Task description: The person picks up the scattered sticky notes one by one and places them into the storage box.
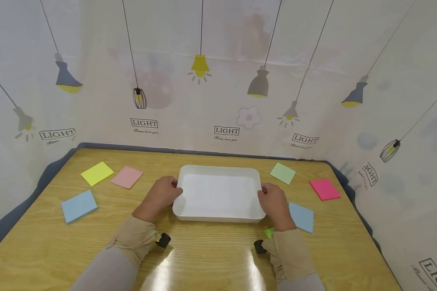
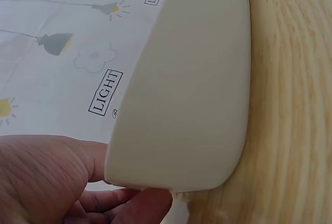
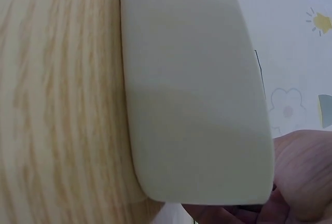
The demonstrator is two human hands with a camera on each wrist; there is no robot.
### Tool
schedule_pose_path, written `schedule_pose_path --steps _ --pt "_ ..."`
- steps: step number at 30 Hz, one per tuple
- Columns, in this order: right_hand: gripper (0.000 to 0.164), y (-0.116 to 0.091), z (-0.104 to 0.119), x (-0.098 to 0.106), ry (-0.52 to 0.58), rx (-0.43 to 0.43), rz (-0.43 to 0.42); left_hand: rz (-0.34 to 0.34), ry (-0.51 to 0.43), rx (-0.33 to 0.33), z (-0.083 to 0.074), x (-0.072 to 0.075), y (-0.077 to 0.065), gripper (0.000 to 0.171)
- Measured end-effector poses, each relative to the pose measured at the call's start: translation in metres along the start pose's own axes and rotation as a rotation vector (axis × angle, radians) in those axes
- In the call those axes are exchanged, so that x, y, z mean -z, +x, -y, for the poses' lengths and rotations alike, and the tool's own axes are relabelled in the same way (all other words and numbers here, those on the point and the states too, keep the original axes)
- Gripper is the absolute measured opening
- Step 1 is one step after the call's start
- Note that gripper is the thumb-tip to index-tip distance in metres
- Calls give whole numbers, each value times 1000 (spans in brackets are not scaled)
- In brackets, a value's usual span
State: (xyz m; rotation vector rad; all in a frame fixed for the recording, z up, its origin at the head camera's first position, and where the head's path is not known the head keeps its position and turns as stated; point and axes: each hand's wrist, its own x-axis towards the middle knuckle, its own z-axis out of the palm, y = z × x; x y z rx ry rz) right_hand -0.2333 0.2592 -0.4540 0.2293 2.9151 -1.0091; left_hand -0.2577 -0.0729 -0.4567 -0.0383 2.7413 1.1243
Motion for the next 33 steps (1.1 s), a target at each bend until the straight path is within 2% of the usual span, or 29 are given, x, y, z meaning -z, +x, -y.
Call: schedule_pose_path --steps 9,19,23,33 --pt "50 -6 4 4 -1 -4 11 -3 3 3 -3 2 -4 24" --pt "61 -30 14 28 -23 143 -58 15 -16 -6 -6 4 -6 26" --pt "62 -37 10 37 -62 170 -64 7 -13 -2 -8 4 -6 26" --pt "73 -55 -17 56 -158 182 -12 4 -5 13 -6 2 -6 26"
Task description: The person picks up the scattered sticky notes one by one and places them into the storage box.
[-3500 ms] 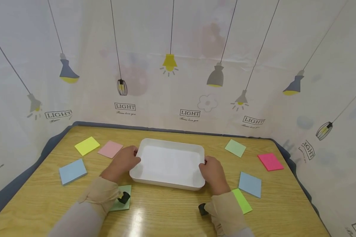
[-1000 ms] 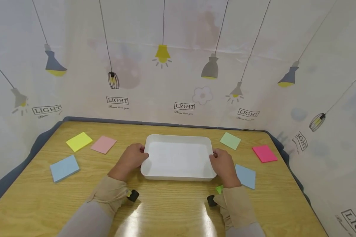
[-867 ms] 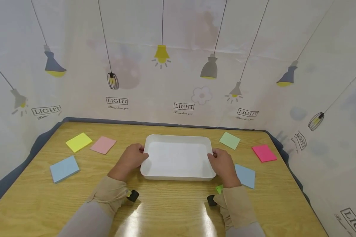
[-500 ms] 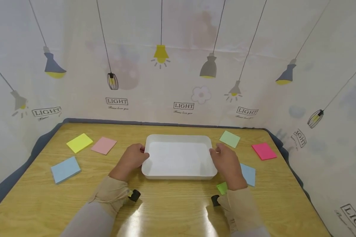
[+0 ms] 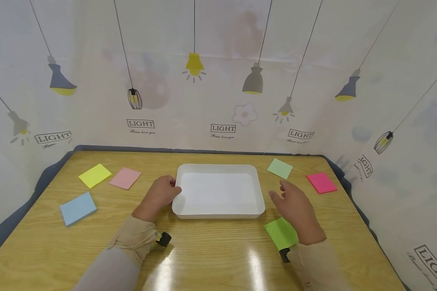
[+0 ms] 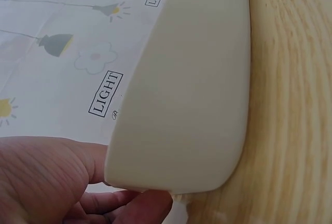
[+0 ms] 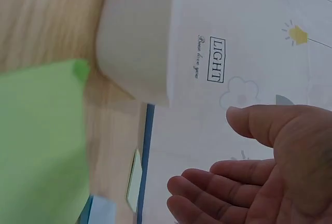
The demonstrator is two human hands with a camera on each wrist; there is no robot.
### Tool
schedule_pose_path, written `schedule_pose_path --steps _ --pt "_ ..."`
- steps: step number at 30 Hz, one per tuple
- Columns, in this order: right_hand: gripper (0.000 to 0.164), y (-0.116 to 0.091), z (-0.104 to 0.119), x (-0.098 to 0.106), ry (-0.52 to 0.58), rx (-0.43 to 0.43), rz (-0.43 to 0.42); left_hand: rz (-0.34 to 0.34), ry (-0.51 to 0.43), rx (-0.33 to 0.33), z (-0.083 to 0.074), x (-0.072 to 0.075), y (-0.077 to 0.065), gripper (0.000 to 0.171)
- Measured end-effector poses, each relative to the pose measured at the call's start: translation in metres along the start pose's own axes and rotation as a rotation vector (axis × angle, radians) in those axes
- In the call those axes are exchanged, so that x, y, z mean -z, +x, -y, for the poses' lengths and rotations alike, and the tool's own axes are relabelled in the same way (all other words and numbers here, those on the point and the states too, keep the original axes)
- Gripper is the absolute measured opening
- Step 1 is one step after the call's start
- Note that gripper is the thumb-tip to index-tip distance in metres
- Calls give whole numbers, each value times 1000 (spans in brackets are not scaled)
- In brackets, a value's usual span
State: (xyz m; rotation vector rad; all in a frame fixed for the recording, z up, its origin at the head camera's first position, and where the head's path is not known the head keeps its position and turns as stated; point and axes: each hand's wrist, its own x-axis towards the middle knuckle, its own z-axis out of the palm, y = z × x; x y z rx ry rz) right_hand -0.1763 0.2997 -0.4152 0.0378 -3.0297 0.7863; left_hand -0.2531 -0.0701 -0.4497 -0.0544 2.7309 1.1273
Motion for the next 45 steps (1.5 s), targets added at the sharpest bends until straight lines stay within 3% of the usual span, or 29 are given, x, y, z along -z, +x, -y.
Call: schedule_pose_path --steps 6,11,14,20,25,35,45 --pt "70 -11 -10 0 -53 9 36 2 -3 1 1 1 0 26" --pt "55 -20 -18 -1 -97 33 52 3 -9 -9 1 1 -1 27" --pt "55 -27 -20 -1 -122 9 96 1 -12 -13 1 0 0 27" --pt "60 -39 -22 -3 -109 -54 206 0 -5 -21 1 0 1 27" --pt "63 -45 -20 -10 -117 -96 231 6 -4 -25 0 1 0 26" --pt "99 -45 -21 -19 -294 -155 265 4 -9 -10 1 0 -1 25" --pt "97 -40 -24 -21 -276 -132 277 20 -16 -1 0 1 -2 26"
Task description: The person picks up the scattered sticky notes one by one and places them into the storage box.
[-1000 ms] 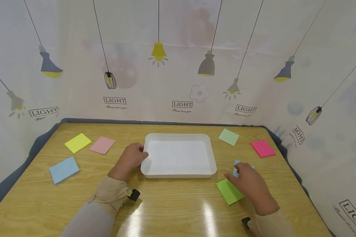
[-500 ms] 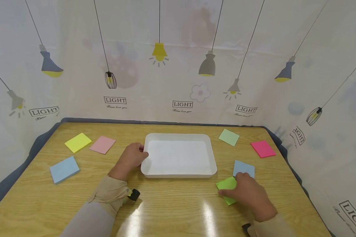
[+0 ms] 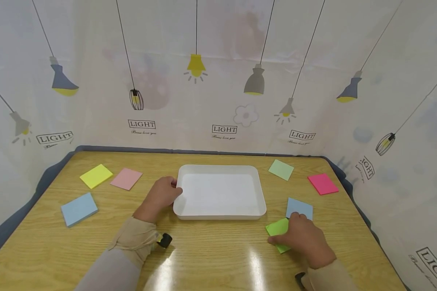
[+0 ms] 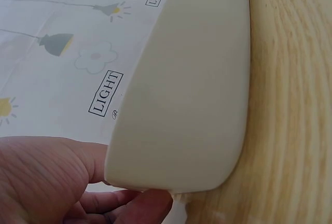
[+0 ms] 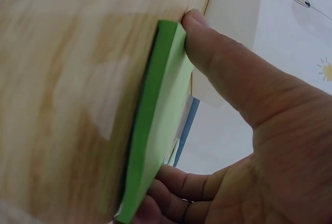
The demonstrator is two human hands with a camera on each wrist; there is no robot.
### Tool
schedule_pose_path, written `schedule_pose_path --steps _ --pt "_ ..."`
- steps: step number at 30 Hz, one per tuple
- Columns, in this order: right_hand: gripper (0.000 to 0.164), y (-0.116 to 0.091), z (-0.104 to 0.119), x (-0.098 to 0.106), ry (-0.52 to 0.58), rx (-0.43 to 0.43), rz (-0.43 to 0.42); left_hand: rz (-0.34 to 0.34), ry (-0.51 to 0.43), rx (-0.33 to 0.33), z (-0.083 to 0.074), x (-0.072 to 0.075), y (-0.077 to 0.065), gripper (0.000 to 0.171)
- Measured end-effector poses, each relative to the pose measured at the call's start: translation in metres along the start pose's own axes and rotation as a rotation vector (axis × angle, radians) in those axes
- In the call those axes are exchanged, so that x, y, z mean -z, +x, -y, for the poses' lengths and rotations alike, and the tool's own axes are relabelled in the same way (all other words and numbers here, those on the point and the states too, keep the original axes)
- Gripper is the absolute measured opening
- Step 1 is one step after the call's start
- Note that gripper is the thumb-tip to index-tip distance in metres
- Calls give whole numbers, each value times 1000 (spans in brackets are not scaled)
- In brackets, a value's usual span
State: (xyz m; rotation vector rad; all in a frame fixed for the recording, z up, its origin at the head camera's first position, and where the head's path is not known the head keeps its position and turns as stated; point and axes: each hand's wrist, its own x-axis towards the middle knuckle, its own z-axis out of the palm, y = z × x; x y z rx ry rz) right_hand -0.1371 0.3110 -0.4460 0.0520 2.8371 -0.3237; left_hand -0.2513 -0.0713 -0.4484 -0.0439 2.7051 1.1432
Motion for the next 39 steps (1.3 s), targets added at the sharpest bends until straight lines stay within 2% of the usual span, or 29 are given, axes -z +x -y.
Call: schedule_pose_path --steps 14,20,22,27,30,33,39 --pt "91 4 -2 -3 95 43 -40 -9 -7 1 1 0 0 24" --pt "90 6 -2 0 85 56 -44 -7 0 2 2 0 0 24" --pt "83 6 -3 2 85 53 -53 -4 -2 -4 2 0 0 24" --pt "44 5 -2 8 123 53 -75 -1 -14 -18 1 -1 -1 23" --pt "28 3 0 13 141 83 -76 -5 -14 -19 1 -1 -1 23" --pt "25 -1 4 20 148 127 -85 -5 -15 -20 1 -1 -1 23" --pt "33 -4 13 33 140 206 -102 -7 -18 -15 2 -1 0 24"
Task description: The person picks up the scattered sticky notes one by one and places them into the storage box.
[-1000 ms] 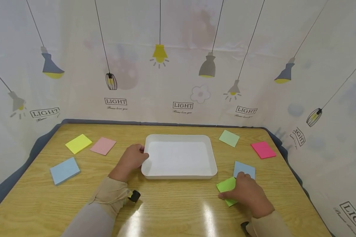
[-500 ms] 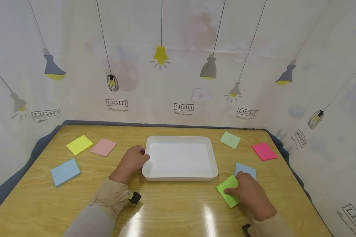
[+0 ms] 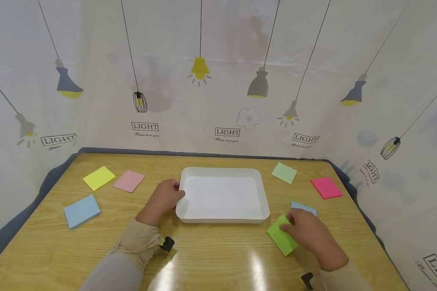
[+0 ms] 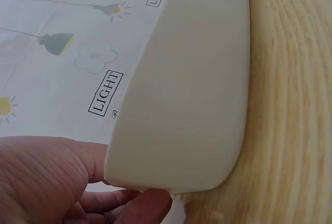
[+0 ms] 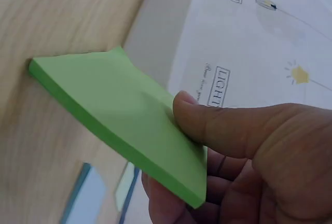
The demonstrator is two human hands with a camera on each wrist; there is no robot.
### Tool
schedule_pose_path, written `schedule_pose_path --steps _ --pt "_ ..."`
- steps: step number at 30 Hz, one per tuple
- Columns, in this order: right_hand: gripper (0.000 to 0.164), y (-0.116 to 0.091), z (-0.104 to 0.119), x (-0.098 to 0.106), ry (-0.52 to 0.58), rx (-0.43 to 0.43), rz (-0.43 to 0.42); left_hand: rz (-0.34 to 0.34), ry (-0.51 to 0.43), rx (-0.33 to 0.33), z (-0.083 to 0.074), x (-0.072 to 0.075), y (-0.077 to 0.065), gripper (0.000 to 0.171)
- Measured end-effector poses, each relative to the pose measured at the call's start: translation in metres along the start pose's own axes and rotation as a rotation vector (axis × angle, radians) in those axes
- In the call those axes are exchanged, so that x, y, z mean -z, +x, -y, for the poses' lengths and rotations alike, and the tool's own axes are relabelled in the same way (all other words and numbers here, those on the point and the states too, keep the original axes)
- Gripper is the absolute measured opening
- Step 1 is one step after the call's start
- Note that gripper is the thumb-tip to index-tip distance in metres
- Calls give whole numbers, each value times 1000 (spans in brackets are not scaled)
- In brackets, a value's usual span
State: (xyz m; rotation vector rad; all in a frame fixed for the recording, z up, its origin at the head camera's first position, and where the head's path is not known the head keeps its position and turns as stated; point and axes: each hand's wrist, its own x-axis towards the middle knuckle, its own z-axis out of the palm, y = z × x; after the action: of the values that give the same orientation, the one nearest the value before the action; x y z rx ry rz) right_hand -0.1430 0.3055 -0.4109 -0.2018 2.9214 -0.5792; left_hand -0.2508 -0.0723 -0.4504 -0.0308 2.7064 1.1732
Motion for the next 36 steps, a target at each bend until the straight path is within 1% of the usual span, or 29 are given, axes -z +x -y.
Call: schedule_pose_path --steps 3,7,12,18,22,26,30,36 --pt "35 1 7 7 15 32 -12 -3 5 4 0 -1 1 24" --pt "33 6 20 17 74 52 -17 -6 10 8 2 -1 2 24" --pt "29 15 36 28 134 76 -18 -5 11 12 2 -1 2 24" --pt "25 28 46 34 178 99 -20 1 14 12 2 -1 1 24" --pt "24 39 50 35 204 107 -24 0 12 12 0 -1 1 25" --pt "20 50 53 33 234 85 -28 -5 19 7 0 -1 1 26" --pt "21 62 58 30 258 88 -41 -6 21 3 0 -1 2 27" --pt "22 76 70 22 366 101 -29 -1 21 17 1 -2 2 26"
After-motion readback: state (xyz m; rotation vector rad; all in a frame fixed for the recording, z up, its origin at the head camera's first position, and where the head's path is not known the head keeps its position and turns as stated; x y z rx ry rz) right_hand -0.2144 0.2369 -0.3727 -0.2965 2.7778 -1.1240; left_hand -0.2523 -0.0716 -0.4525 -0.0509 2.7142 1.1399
